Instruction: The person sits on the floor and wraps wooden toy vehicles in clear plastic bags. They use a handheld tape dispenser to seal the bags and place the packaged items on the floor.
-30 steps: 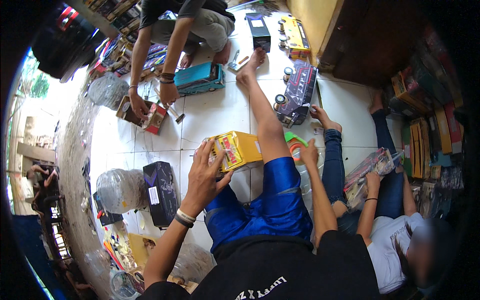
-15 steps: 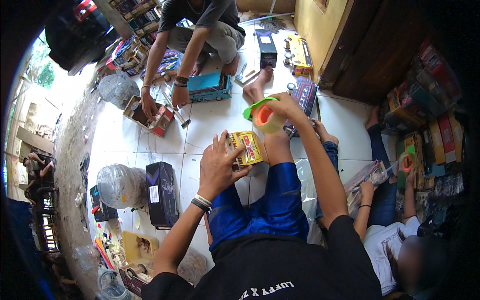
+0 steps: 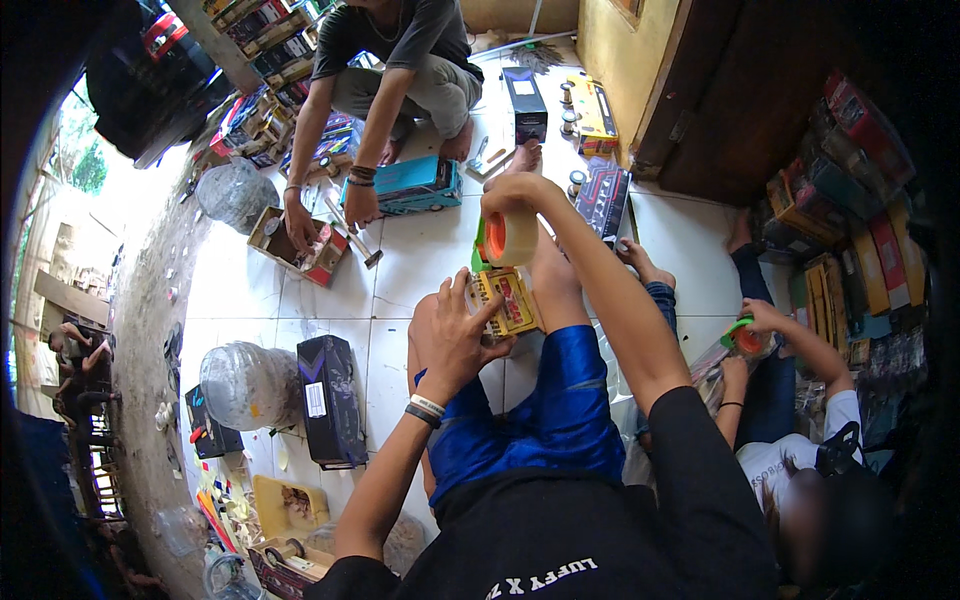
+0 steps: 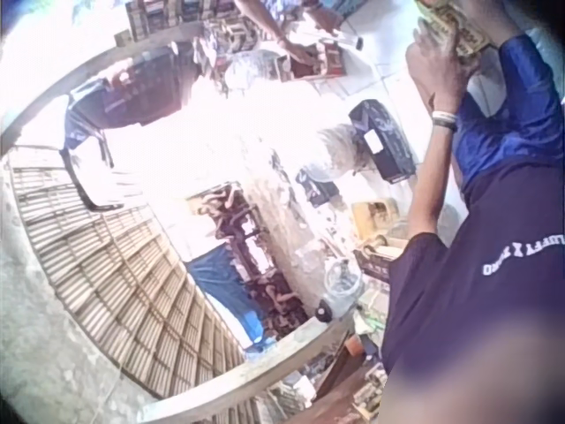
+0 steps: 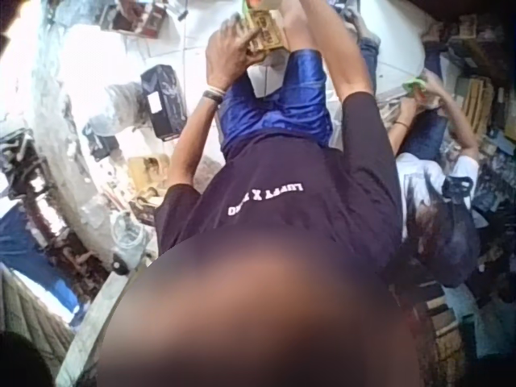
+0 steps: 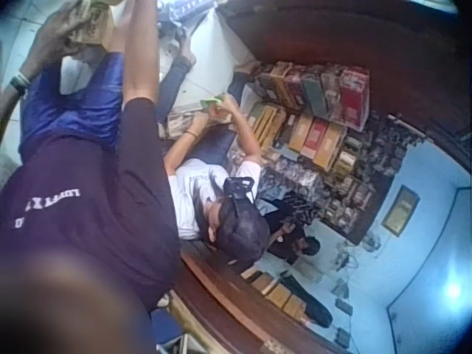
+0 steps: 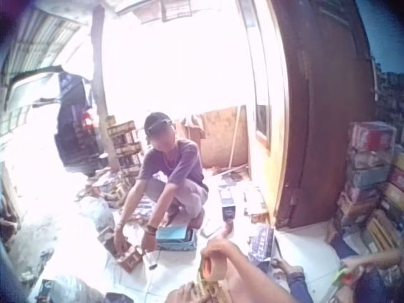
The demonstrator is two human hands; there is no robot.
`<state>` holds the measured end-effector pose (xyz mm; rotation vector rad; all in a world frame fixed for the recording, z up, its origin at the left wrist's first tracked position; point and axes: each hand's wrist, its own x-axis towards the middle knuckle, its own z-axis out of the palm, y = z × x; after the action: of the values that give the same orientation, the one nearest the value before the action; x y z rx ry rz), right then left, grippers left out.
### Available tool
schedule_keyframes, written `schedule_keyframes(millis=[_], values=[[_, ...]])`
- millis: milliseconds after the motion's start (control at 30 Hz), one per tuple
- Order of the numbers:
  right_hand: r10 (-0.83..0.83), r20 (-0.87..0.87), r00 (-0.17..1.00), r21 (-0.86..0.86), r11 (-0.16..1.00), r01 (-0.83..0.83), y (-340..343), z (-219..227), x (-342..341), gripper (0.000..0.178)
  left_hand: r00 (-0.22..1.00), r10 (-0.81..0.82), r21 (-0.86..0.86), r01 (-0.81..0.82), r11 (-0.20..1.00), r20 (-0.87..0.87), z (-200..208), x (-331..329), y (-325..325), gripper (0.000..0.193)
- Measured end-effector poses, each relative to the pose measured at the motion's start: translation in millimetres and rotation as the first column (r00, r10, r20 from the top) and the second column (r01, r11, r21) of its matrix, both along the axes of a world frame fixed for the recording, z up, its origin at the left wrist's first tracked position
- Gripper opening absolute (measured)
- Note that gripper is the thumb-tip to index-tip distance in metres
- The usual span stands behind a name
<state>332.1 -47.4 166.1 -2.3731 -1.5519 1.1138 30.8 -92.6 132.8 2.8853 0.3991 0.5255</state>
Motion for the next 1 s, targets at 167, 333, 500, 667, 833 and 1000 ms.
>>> schedule_keyframes(millis=[167,333,500,667,833,1000], values=[[-0.125,0.016,0.992,-0.075,0.989,0.126,-3.9,4.5,-6.7,0.042,1.0,0.002,-0.013,-0.002,1.0,0.009,-4.5,1.3,-5.6,0.074],[-0.067,-0.118,0.991,-0.028,0.998,0.064,-11.2,1.8,6.4,0.05,0.997,-0.01,-0.049,0.014,0.999,0.072,-4.7,0.6,-6.2,0.075],[-0.067,-0.198,0.978,0.229,0.967,0.113,-72.8,36.7,-1.3,0.046,1.0,-0.006,-0.076,0.008,0.997,0.029,-2.9,0.6,-3.5,0.077],[-0.287,-0.188,0.939,0.641,0.689,0.338,-195.0,43.4,-93.3,0.037,1.0,-0.002,-0.082,0.002,0.997,-0.001,-9.0,4.0,0.1,0.081],[-0.515,-0.111,0.85,0.8,0.46,0.384,-248.5,15.5,-201.7,0.051,0.999,-0.03,-0.076,0.032,0.997,0.035,-16.5,1.2,2.7,0.082],[-0.509,-0.167,0.844,0.754,0.485,0.442,-258.1,5.3,-211.2,0.053,0.995,-0.057,-0.139,0.069,0.988,0.088,-20.0,-0.9,6.3,0.086]])
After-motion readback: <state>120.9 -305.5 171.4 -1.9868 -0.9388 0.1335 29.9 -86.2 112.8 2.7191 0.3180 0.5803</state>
